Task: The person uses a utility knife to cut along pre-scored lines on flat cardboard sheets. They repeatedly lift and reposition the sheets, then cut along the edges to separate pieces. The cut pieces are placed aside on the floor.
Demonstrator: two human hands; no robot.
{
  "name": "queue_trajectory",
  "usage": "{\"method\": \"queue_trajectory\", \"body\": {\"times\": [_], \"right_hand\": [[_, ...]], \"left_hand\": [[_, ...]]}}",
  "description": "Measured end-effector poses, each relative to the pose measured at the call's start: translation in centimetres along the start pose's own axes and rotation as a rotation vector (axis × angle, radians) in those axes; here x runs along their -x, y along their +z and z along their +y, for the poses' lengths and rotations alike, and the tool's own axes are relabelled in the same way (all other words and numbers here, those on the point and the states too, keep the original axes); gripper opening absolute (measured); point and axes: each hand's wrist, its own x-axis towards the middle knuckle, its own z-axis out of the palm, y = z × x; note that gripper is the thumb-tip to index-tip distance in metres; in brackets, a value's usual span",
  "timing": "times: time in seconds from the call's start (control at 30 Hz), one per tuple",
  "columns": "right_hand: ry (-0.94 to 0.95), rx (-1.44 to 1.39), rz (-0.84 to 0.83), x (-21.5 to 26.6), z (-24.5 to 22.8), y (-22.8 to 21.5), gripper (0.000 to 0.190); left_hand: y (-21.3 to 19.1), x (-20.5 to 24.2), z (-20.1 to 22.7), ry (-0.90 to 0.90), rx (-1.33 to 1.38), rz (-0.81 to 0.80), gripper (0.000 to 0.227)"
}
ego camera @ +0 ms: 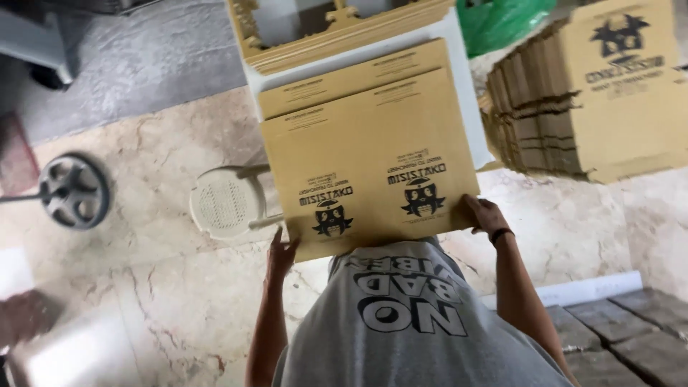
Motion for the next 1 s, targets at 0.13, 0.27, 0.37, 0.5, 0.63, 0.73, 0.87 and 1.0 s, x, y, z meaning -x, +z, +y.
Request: {"method": "queue_trajectory", "body": {"times": [0.13, 0.27, 0.37, 0.5, 0.63, 0.73, 0.87, 1.0], "right_hand": [[-0.015, -0.21, 0.019, 2.0, 1.1, 0.7, 0.07], [-0.149, -0.254, 0.105, 0.8, 2.8, 1.8, 0.064], [-0.207, -0.026, 0.204, 1.4, 2.2, 2.9, 0.071], [-0.156, -0.147, 0.191, -0.1, 3.6, 2.7, 0.065], [-0.054, -0.227, 0.15, 1.4, 2.8, 2.7, 0.068], [-0.012, -0.281, 0.124, 2.7, 1.9, 2.8, 0.07], [-0.047, -0.324, 0.064, 3.7, 0.9, 3.0, 0.053], [-0.039, -0.357, 0.086, 2.9, 0.7, 2.8, 0.059]], "left_hand": [[-1.1, -3.9, 3.0, 0.275, -0.077, 0.116, 0.085], [-4.6, -6.3, 14.2, 0.446, -0.214, 0.229, 0.08], [-3.9, -18.2, 15.1, 0.58, -0.362, 0.296, 0.077], [-3.8, -25.2, 15.8, 0.653, -0.438, 0.235, 0.078], [-3.0, -31.2, 15.5, 0.494, -0.547, 0.151, 0.039], [-3.5, -29.7, 16.7, 0.445, -0.516, 0.166, 0.032], [-6.5, -22.9, 19.6, 0.41, -0.417, 0.181, 0.035], [-6.1, -22.8, 20.0, 0.42, -0.429, 0.122, 0.042]]}}
